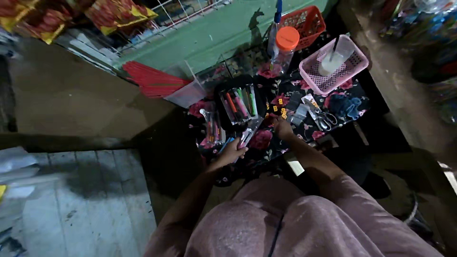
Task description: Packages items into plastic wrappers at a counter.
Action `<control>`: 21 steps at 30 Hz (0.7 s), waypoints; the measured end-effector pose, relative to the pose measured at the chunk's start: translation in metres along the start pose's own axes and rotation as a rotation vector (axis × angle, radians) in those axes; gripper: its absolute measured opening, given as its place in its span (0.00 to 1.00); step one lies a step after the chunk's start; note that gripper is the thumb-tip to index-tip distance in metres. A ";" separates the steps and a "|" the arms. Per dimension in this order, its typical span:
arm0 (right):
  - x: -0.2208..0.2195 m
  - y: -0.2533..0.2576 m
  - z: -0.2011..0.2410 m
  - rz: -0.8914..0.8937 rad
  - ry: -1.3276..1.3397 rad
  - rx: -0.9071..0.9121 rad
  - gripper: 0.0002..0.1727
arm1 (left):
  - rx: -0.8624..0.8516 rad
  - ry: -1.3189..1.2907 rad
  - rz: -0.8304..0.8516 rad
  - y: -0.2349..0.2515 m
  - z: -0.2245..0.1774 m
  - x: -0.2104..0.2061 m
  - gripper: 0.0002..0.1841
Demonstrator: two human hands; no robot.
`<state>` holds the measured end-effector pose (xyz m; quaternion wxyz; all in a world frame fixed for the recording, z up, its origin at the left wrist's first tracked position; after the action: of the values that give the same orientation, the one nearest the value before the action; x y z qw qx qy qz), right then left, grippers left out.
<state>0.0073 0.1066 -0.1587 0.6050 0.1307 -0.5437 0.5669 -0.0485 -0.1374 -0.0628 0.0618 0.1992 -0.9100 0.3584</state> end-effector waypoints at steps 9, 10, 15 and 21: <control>-0.014 -0.003 -0.006 -0.009 0.194 0.073 0.21 | -0.002 0.118 -0.013 0.001 -0.012 0.007 0.28; -0.007 -0.006 -0.009 -0.043 0.301 0.104 0.18 | -0.010 0.146 -0.023 0.000 -0.018 0.008 0.27; 0.087 -0.062 0.012 -0.130 0.490 0.101 0.12 | -0.106 0.237 -0.049 -0.005 -0.039 0.013 0.24; 0.207 -0.165 0.073 -0.374 0.547 0.285 0.15 | -0.234 0.355 -0.101 -0.018 -0.071 0.017 0.22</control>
<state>0.0585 0.1094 0.1110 0.7971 0.1544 -0.2439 0.5304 -0.0586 -0.1065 0.0046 0.2618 0.1697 -0.9091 0.2761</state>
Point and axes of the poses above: each hand's wrist, its own y-axis towards the middle knuckle, its own x-axis out of the back of the hand, z = x × y, the point moved 7 cm from there along y, towards the middle knuckle
